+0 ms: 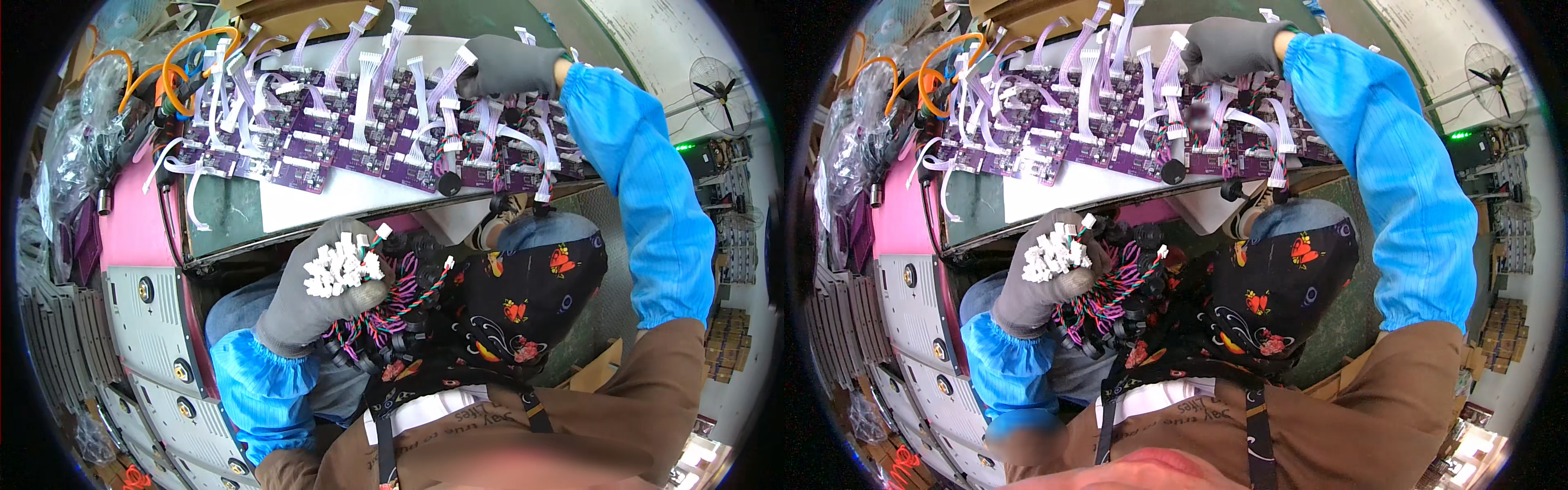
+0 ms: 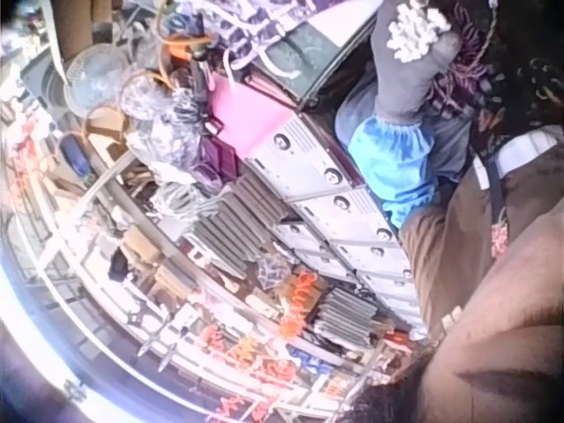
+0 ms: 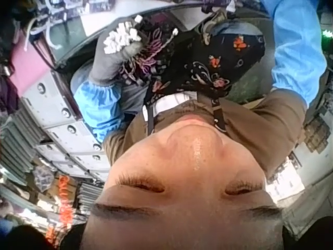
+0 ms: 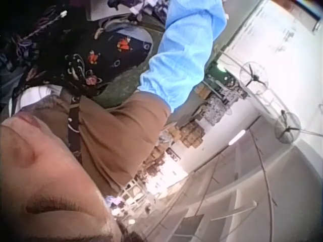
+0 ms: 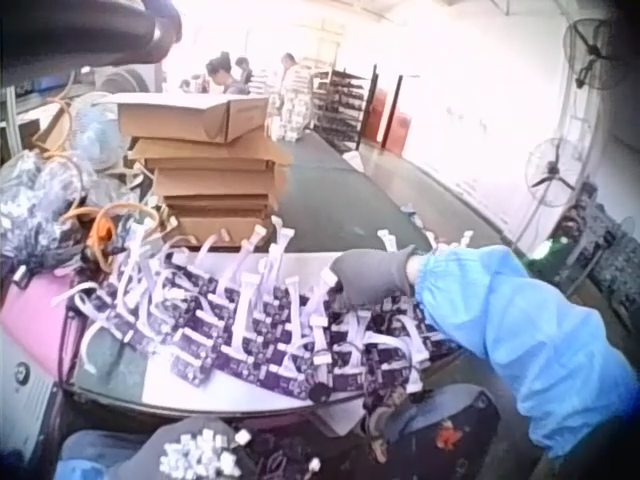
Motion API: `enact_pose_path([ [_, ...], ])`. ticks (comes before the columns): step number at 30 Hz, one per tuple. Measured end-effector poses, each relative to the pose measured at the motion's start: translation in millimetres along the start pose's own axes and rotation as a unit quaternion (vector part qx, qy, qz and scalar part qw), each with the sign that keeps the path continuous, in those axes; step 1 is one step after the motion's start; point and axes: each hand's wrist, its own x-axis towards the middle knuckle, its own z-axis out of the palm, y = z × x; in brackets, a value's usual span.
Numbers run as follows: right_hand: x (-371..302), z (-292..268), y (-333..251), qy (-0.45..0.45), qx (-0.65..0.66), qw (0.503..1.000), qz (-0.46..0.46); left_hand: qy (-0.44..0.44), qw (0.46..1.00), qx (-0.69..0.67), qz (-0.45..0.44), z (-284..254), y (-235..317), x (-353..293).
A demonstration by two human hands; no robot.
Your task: The person connects wire harnesses to printed circuit boards by hand.
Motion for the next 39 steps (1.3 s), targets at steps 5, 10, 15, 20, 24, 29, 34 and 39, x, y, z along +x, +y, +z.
enact_pose_path([
  [5,20.1,-12.4,-3.5,-0.151,0.020,0.984,0.093,0.033,0.998,0.042,-0.018,0.4,-1.8,1.9],
  [10,43.1,-7.8,-4.6,-0.204,-0.162,0.965,-0.036,0.041,0.998,0.034,-0.020,1.7,4.1,-1.0],
  [15,16.9,-0.1,-1.4,-0.029,-0.153,0.987,-0.042,0.030,1.000,0.007,0.003,4.5,11.7,-2.9],
  [20,-13.0,-9.8,-17.4,-0.050,-0.216,0.971,0.088,0.015,0.999,0.039,0.017,1.5,2.0,-0.4],
  [24,-42.6,-60.2,-40.5,0.005,-0.227,0.969,0.094,0.015,0.999,0.036,0.000,4.2,4.5,-4.5],
  [29,-59.8,-128.2,-25.2,0.144,-0.164,0.971,0.093,0.021,0.999,0.025,0.022,6.8,5.4,-1.0],
  [34,-12.8,-154.9,22.7,0.349,-0.110,0.906,-0.212,0.020,0.999,0.040,0.014,6.8,5.7,2.1],
  [39,98.4,-120.7,39.6,0.182,-0.315,0.911,0.196,0.000,1.000,0.002,-0.016,-11.1,-2.7,-2.7],
])
